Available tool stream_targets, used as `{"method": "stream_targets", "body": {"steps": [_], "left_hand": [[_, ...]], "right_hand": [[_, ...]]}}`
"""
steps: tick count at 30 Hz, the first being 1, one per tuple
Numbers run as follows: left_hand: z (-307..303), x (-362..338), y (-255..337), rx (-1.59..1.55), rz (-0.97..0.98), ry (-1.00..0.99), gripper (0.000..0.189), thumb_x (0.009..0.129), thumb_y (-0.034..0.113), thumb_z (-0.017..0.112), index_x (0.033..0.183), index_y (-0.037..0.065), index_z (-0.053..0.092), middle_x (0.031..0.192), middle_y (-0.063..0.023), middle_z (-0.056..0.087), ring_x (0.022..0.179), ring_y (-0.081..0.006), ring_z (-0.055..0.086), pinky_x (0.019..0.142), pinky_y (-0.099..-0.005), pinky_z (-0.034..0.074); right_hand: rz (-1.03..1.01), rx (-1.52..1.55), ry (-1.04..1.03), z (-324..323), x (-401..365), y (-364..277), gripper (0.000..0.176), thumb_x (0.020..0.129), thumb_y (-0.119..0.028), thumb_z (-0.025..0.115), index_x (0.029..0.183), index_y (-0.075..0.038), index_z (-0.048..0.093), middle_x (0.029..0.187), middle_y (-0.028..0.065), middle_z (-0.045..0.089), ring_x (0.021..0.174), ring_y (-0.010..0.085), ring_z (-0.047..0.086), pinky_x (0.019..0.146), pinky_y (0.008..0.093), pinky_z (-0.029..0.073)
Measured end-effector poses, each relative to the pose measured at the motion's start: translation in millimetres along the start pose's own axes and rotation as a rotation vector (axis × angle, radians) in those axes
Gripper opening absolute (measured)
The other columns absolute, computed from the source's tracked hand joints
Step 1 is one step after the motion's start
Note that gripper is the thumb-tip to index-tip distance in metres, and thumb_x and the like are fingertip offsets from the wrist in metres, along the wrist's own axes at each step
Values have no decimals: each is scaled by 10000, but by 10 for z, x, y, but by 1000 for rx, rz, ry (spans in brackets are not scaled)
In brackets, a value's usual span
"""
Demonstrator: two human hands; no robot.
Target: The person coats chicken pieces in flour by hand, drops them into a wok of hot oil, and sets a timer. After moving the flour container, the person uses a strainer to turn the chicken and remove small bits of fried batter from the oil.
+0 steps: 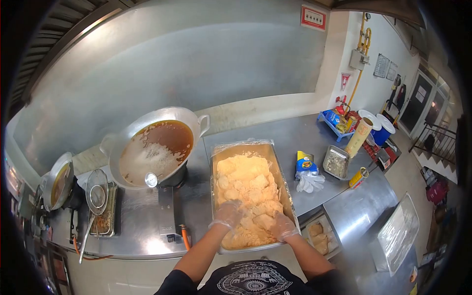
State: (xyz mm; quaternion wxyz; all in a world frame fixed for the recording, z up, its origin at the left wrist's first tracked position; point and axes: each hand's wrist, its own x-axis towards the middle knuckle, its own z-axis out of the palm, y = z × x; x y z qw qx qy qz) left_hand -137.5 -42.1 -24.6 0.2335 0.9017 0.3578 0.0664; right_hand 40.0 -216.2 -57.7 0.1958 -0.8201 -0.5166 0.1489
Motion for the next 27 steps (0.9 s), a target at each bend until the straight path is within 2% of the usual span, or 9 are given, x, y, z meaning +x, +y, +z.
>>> {"method": "stream_targets", "body": {"steps": [3, 6, 9, 12, 15, 19, 21, 24, 27], "left_hand": [[148, 197, -57, 35, 27, -45, 394, 879, 330, 598, 1203, 109, 640, 1132, -179, 660, 1071, -344, 622, 951, -426, 476], [279, 415, -55, 211, 181, -299, 403, 866, 328, 618, 1207, 116, 638, 1165, -163, 650, 1101, -335, 609, 965, -413, 468], [451, 514, -47, 209, 100, -420, 427, 849, 342, 647, 1199, 98, 625, 1173, -176, 636, 1123, -331, 594, 963, -410, 466], [219, 401, 251, 166, 36, -407, 447, 832, 350, 678, 1174, 69, 618, 1147, -195, 631, 1122, -342, 587, 950, -419, 467], [363, 361, 322, 187, 33, -277, 368, 825, 281, 665, 1116, 57, 637, 1108, -207, 652, 1066, -362, 617, 905, -438, 488], [467, 383, 194, 224, 105, -304, 360, 846, 284, 650, 1127, 61, 629, 1097, -208, 646, 1050, -358, 613, 897, -433, 488], [425, 319, 99, 260, 188, -316, 330, 871, 286, 620, 1108, 57, 630, 1058, -204, 648, 1010, -357, 618, 876, -432, 489], [436, 134, -46, -31, 179, -145, 308, 911, 305, 571, 1075, 54, 639, 986, -184, 644, 957, -353, 618, 829, -423, 480], [554, 31, -315, -321, 51, -85, 144, 837, 182, 672, 951, 94, 665, 937, -132, 648, 887, -304, 620, 797, -356, 479]], "right_hand": [[-131, 58, 52, -125, 36, 163, 373, 840, -296, 651, 1028, 25, 643, 992, 270, 650, 980, 421, 621, 860, 465, 496], [-214, 71, -9, -262, 118, 248, 346, 847, -303, 656, 966, 21, 655, 961, 266, 644, 936, 431, 613, 833, 486, 487], [-219, 112, -37, -317, 142, 351, 338, 854, -310, 654, 934, 18, 653, 946, 263, 639, 916, 433, 607, 809, 493, 485], [-248, 122, -30, -351, 131, 425, 291, 817, -263, 659, 936, 1, 639, 916, 251, 639, 889, 436, 617, 779, 505, 496], [-365, 133, 34, -337, 173, 505, 266, 795, -240, 666, 942, -20, 639, 890, 234, 641, 855, 428, 626, 750, 501, 506], [-503, 134, 243, -259, 110, 628, 261, 796, -241, 668, 963, -42, 649, 871, 210, 640, 812, 399, 629, 712, 484, 512], [-496, 151, 183, -320, 79, 629, 241, 787, -216, 678, 968, -58, 653, 851, 188, 638, 787, 386, 625, 688, 477, 511], [-586, 159, 246, -264, 55, 717, 199, 773, -170, 694, 947, -81, 658, 830, 155, 632, 762, 372, 618, 663, 469, 507], [-646, 281, 357, -115, 78, 777, 187, 736, -130, 714, 900, -84, 638, 833, 145, 628, 751, 386, 603, 656, 479, 500]]}}
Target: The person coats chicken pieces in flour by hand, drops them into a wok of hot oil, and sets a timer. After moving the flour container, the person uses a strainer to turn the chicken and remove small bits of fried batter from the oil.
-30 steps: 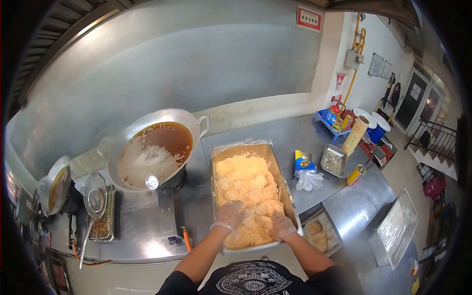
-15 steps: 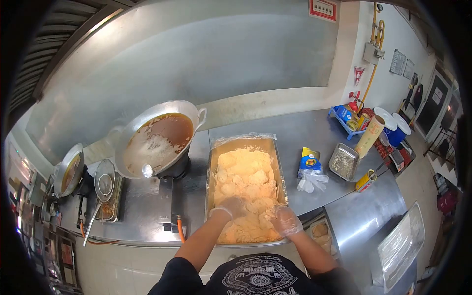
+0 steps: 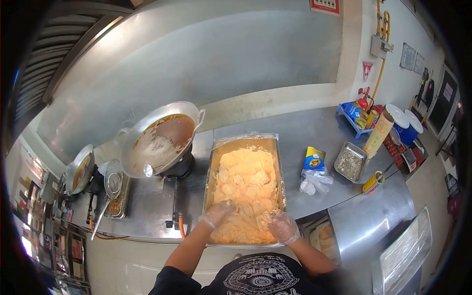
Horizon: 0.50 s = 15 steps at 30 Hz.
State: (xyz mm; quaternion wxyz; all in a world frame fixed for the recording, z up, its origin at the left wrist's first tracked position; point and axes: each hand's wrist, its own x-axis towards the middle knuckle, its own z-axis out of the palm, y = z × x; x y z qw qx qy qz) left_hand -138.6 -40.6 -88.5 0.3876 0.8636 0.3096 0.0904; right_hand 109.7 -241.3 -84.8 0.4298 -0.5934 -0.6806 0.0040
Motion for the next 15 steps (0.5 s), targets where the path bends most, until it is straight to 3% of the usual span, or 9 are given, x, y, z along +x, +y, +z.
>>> {"method": "stream_targets", "body": {"steps": [4, 6, 13, 15], "left_hand": [[-45, -61, -18, -307, -177, 44, 100, 865, 135, 646, 958, 98, 653, 904, -92, 640, 847, -275, 619, 784, -351, 480], [-47, -95, 61, -538, -211, 77, 91, 882, 144, 634, 959, 96, 649, 902, -79, 640, 842, -269, 621, 789, -356, 483], [-386, -82, 498, 165, 281, -11, 143, 941, 162, 591, 963, 24, 622, 858, -77, 608, 830, -198, 591, 752, -337, 484], [-631, -177, 987, 276, 382, -73, 131, 921, 139, 607, 986, 29, 632, 883, -105, 626, 862, -241, 623, 766, -346, 496]], "right_hand": [[25, -18, -70, -32, -83, 11, 165, 755, -114, 706, 913, -105, 658, 870, 120, 634, 799, 349, 616, 669, 454, 505], [11, 36, 1, -72, -40, -44, 180, 756, -109, 704, 930, -112, 660, 878, 118, 641, 803, 346, 620, 674, 452, 509], [90, 113, -9, -100, 94, -100, 220, 781, -108, 673, 1000, -130, 682, 904, 120, 655, 831, 352, 627, 705, 455, 518], [121, 131, -15, -69, 99, -63, 226, 799, -125, 646, 1022, -108, 685, 924, 149, 655, 833, 376, 621, 720, 462, 516]]}}
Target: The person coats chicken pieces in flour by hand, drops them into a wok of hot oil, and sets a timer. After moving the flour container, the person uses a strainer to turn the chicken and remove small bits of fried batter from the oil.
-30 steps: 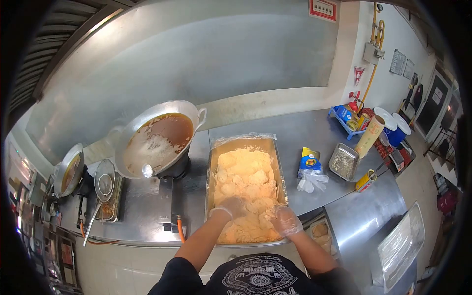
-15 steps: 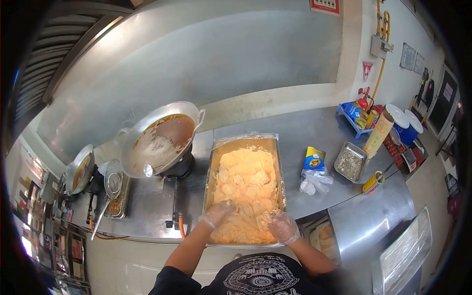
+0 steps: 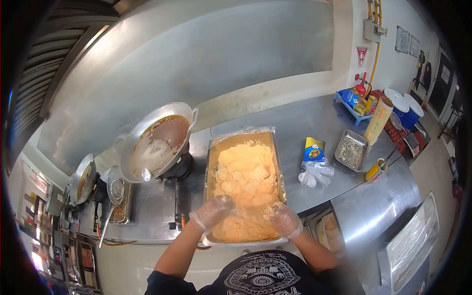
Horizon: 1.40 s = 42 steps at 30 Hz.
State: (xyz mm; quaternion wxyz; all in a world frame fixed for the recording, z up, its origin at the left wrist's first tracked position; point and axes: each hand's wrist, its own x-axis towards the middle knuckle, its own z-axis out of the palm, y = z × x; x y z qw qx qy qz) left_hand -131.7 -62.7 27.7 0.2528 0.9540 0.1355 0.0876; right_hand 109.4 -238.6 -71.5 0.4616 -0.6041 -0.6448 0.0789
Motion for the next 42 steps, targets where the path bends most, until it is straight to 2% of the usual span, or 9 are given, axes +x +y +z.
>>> {"method": "stream_targets", "body": {"steps": [6, 9, 12, 15, 18, 25, 31, 34, 42], "left_hand": [[-162, 160, 560, 111, -64, -260, 281, 852, 227, 665, 1070, 51, 644, 1000, -167, 637, 932, -357, 627, 821, -421, 505], [91, 394, 312, 31, -260, -464, 320, 853, 249, 662, 1099, 47, 629, 998, -184, 638, 924, -385, 631, 828, -446, 500], [494, 489, 10, 250, -337, -409, 343, 852, 267, 657, 1113, 48, 619, 1076, -177, 645, 992, -384, 621, 854, -449, 499], [480, 430, 166, 389, -197, -293, 370, 886, 242, 570, 1199, 49, 614, 1176, -154, 632, 1077, -354, 611, 882, -414, 507], [702, 221, 232, 69, -112, -267, 421, 867, 269, 627, 1232, 64, 586, 1261, -165, 596, 1133, -352, 586, 910, -434, 497], [1038, 120, 239, 468, 19, -369, 423, 850, 81, 514, 1269, 43, 562, 1113, -200, 647, 1002, -355, 656, 853, -456, 508], [1021, 283, 238, 220, -162, -543, 426, 862, 177, 561, 1262, 32, 565, 1019, -231, 667, 974, -391, 650, 832, -473, 500], [1074, 121, 260, 81, -113, -425, 467, 892, 297, 620, 1262, 16, 585, 902, -244, 661, 924, -396, 650, 807, -464, 505], [861, 38, 50, -844, -706, -214, 396, 955, 340, 597, 1212, 37, 601, 1024, -78, 666, 933, -188, 626, 803, -335, 501]], "right_hand": [[136, -71, -83, -127, 180, -151, 195, 797, -163, 651, 949, -43, 670, 908, 214, 642, 838, 419, 612, 738, 484, 510], [163, -164, -114, -102, 157, -170, 194, 791, -184, 661, 900, -24, 659, 887, 228, 631, 833, 422, 611, 734, 491, 508], [113, -221, -56, 30, 111, -65, 199, 793, -211, 668, 856, -22, 660, 883, 228, 631, 835, 418, 617, 729, 496, 509], [165, -243, -93, -7, 148, -91, 218, 800, -241, 670, 857, -31, 670, 892, 216, 642, 845, 405, 628, 735, 488, 520], [269, -292, -127, 39, 70, -54, 233, 807, -261, 667, 865, -35, 677, 901, 200, 653, 857, 386, 639, 752, 474, 532], [170, -304, 14, 165, 2, 54, 139, 793, -222, 678, 849, -99, 643, 806, 121, 641, 759, 357, 622, 654, 462, 510], [125, -348, 6, 137, 50, 1, 144, 791, -215, 680, 865, -95, 654, 816, 125, 646, 767, 357, 617, 671, 460, 513], [266, -295, -33, 135, 37, -38, 234, 785, -260, 684, 828, -30, 665, 815, 197, 643, 781, 392, 636, 693, 480, 532], [248, -375, 79, 290, -67, 130, 156, 774, -229, 715, 828, -115, 623, 831, 122, 630, 778, 356, 626, 662, 453, 528]]}}
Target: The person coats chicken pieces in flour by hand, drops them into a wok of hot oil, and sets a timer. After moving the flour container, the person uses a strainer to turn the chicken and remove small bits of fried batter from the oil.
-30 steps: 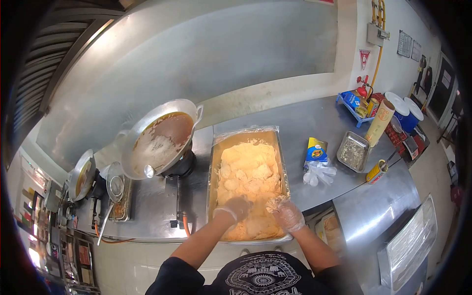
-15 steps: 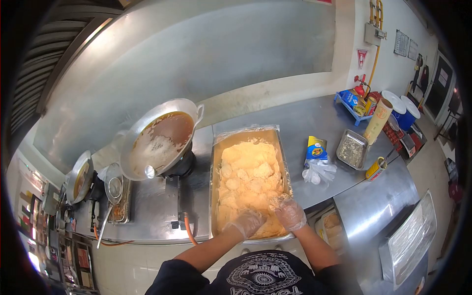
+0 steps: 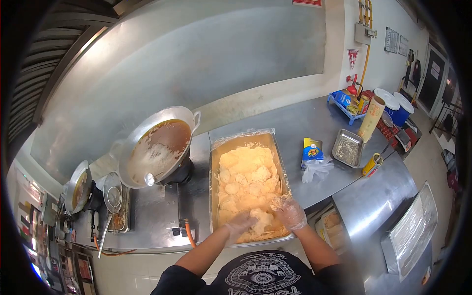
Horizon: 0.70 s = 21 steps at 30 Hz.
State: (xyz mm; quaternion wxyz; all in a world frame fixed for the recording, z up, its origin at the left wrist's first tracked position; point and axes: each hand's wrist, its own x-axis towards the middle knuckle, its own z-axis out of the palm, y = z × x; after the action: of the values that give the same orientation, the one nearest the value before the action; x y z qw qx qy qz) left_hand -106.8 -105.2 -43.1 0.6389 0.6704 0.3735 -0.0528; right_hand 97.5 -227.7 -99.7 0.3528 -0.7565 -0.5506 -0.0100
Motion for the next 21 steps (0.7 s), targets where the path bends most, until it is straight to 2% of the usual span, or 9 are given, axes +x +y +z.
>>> {"method": "stream_targets", "body": {"steps": [1, 4, 7, 10, 12, 14, 16, 19, 21], "left_hand": [[-45, -66, 62, -134, -64, 50, 366, 964, 344, 592, 1191, 58, 616, 989, -44, 664, 919, -159, 621, 795, -306, 502], [-255, -120, 64, -405, 127, 9, 352, 958, 310, 608, 1191, 46, 598, 1001, -36, 665, 921, -135, 614, 787, -292, 500], [-307, -224, 250, -536, 136, 163, 415, 953, 288, 620, 1269, 31, 543, 1053, -42, 655, 956, -135, 615, 807, -315, 513], [-509, -39, 85, -182, 343, 49, 535, 914, 278, 662, 1353, 32, 479, 1167, -65, 638, 1033, -166, 623, 860, -320, 511], [-639, 416, -335, 179, 279, 222, 601, 880, 295, 679, 1379, 39, 463, 1219, -114, 628, 1080, -217, 626, 894, -335, 508], [-662, 500, -376, 517, 176, 432, 645, 851, 316, 686, 1388, 37, 461, 1245, -167, 618, 1111, -268, 623, 920, -353, 503], [-655, 280, -56, 835, 31, 676, 667, 829, 341, 683, 1379, 28, 473, 1245, -223, 608, 1126, -318, 615, 937, -374, 499], [-715, 181, 32, 910, 151, 657, 554, 857, 331, 625, 1329, 53, 542, 1152, -227, 642, 1082, -356, 623, 955, -422, 486], [-691, 152, 111, 975, 167, 579, 536, 867, 338, 623, 1324, 68, 549, 1184, -207, 632, 1091, -351, 613, 950, -420, 486]], "right_hand": [[8, 5, 5, 7, -1, -7, 172, 777, -235, 714, 844, -100, 630, 836, 136, 632, 779, 364, 629, 665, 458, 529], [26, 47, -8, -38, 0, -38, 255, 787, -259, 711, 906, -40, 659, 856, 196, 641, 798, 395, 640, 686, 476, 531], [14, 49, 1, -93, 8, -85, 267, 770, -249, 731, 904, -28, 662, 848, 206, 637, 794, 399, 639, 679, 479, 527], [29, 40, 44, 25, -33, -1, 243, 743, -229, 750, 856, -37, 654, 825, 194, 629, 775, 392, 632, 661, 473, 522], [8, 41, 80, 38, -52, -2, 231, 739, -227, 748, 825, -38, 647, 806, 194, 623, 761, 396, 625, 658, 474, 522], [-46, 31, 108, 42, -67, 27, 229, 736, -225, 746, 807, -36, 637, 796, 195, 618, 754, 399, 620, 657, 474, 521], [-127, 13, 128, 35, -70, 54, 237, 734, -225, 745, 800, -31, 626, 795, 198, 612, 753, 399, 614, 659, 474, 519], [-69, -34, 37, -59, -12, -35, 236, 736, -209, 745, 798, -25, 612, 785, 196, 602, 743, 394, 609, 660, 480, 511], [-3, -33, 8, -70, 9, -93, 233, 742, -205, 741, 791, -22, 606, 779, 193, 599, 735, 392, 607, 663, 485, 506]]}}
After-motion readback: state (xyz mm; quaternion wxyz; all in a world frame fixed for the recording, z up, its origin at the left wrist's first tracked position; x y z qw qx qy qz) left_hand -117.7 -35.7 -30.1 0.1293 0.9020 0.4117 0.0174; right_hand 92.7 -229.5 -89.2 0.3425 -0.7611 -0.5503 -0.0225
